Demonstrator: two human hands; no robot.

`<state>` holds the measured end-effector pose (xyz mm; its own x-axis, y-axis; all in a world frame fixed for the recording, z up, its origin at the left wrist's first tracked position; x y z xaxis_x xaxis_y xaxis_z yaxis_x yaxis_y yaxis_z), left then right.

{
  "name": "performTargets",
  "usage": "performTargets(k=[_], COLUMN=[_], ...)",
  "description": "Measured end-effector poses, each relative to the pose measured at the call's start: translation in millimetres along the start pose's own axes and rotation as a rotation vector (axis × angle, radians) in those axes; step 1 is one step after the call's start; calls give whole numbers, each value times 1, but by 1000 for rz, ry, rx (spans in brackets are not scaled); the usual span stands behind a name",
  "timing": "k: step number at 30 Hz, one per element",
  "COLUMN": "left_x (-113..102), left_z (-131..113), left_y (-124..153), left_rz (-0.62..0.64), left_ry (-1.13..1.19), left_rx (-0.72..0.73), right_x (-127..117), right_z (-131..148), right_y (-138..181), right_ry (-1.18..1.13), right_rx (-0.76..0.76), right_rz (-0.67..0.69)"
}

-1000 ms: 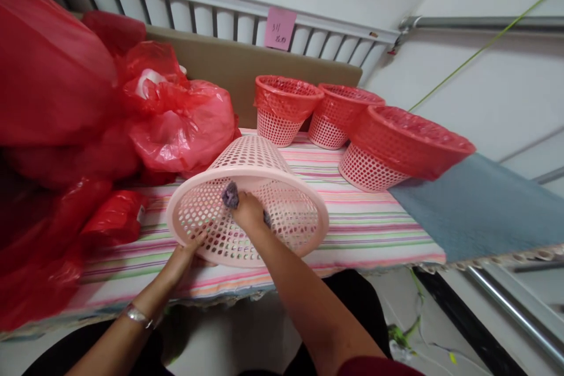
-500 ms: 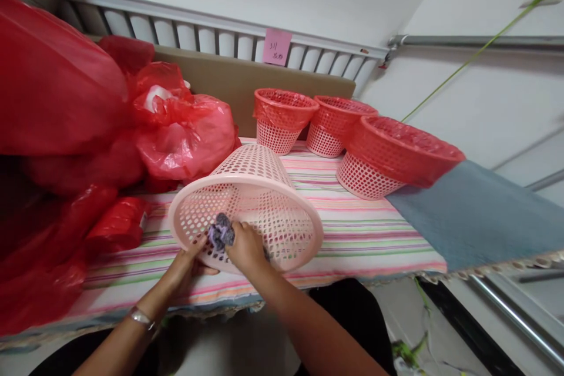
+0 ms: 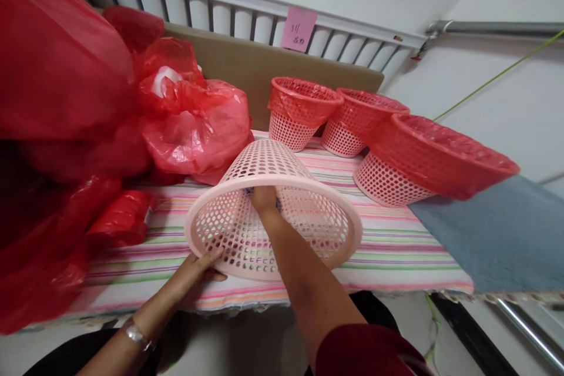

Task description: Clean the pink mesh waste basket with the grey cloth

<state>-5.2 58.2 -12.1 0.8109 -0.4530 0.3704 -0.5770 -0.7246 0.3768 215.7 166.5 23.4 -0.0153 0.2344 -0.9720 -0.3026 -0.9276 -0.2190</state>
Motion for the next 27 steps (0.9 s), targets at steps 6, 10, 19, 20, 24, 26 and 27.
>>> performTargets(k=[6, 10, 19, 20, 24, 26, 27], left_x=[-18, -19, -26, -26, -26, -26, -27], left_z=[-10, 1, -1, -2, 8, 12, 12], left_y=[-6, -10, -10, -9, -11, -13, -14], left_rz=[-135, -157, -204, -201, -222, -228, -228], left_ry=[-50, 21, 98, 105, 85, 81, 82], left_rx=[36, 22, 179, 202, 89, 41, 33], right_x=[-7, -18, -35, -35, -34, -32, -30], right_z=[4, 18, 57, 57, 48, 46, 45], right_y=[5, 38, 187, 190, 159, 129, 113], right_ry=[-17, -18, -120, -139, -170, -128, -100], right_rx=[21, 26, -289, -285, -106, -39, -22], right_rz=[66, 121, 197, 210, 173, 135, 115])
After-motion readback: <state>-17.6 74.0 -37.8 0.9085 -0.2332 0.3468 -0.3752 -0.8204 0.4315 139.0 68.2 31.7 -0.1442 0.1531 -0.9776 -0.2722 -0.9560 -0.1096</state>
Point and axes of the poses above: each hand's wrist, its own y-axis away from the middle knuckle, its own x-axis out of the palm, z = x × y, the point moved 6 cm from there along -y, towards the middle knuckle, and after that the axes turned 7 degrees about y, right-handed, at the moved point
